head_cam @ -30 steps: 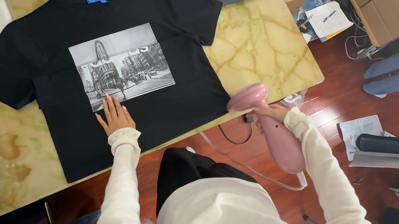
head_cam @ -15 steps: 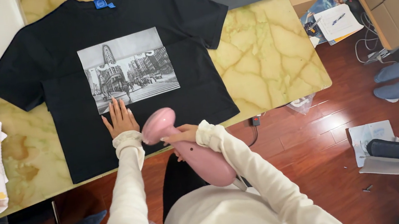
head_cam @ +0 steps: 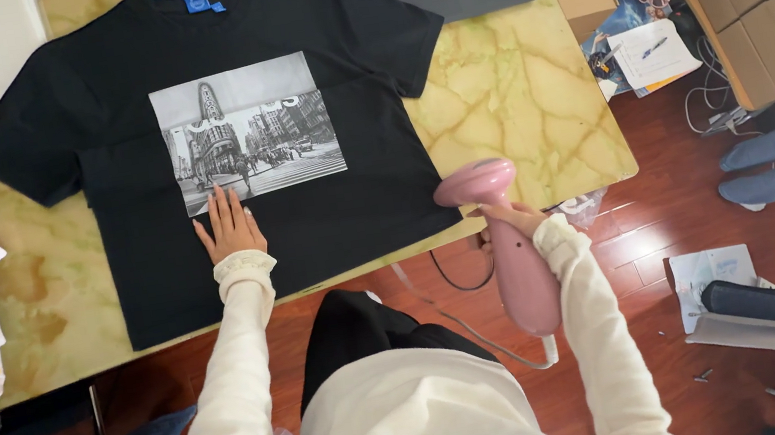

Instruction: Using a handheld garment steamer to remove wrinkles from a black t-shirt on a flat surface while smoothing the fabric by hand.

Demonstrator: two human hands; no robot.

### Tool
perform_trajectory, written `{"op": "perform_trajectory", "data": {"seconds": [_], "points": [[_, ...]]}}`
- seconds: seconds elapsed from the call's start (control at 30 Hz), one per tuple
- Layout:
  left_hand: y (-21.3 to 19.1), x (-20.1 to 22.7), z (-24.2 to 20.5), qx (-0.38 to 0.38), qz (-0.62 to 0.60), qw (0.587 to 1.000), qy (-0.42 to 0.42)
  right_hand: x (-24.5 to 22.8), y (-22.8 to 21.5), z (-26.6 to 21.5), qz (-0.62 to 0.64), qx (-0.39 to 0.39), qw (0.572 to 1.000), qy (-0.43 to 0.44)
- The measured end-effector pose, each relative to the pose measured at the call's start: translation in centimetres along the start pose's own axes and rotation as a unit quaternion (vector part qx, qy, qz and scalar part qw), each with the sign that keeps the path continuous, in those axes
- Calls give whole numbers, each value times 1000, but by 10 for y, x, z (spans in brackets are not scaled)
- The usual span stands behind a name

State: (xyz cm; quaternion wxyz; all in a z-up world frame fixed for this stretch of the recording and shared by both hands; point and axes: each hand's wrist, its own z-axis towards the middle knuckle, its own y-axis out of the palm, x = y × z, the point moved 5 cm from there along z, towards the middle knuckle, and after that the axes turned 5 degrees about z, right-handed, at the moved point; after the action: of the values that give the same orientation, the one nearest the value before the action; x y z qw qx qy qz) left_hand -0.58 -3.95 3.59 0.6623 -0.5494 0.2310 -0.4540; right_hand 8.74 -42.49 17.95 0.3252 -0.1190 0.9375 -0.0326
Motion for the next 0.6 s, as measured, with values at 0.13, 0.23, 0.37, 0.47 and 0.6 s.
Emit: {"op": "perform_trajectory", "data": {"seconds": [0.13,0.23,0.37,0.47,0.6], "points": [[3,-2,-1,0,14,1000,-5,9,24,13,-29,23,993,-108],[14,-8,2,-15,-3,1000,-5,15,79,22,-218,-73,972,-52],[45,-34,2,8,-128,992,-2,18,178,2,-118,-302,945,-44],[58,-41,2,42,-166,985,7,29,214,29,-87,-362,928,-31],[15,-13,-3,30,-35,998,37,23,184,34,4,-305,952,15]]}}
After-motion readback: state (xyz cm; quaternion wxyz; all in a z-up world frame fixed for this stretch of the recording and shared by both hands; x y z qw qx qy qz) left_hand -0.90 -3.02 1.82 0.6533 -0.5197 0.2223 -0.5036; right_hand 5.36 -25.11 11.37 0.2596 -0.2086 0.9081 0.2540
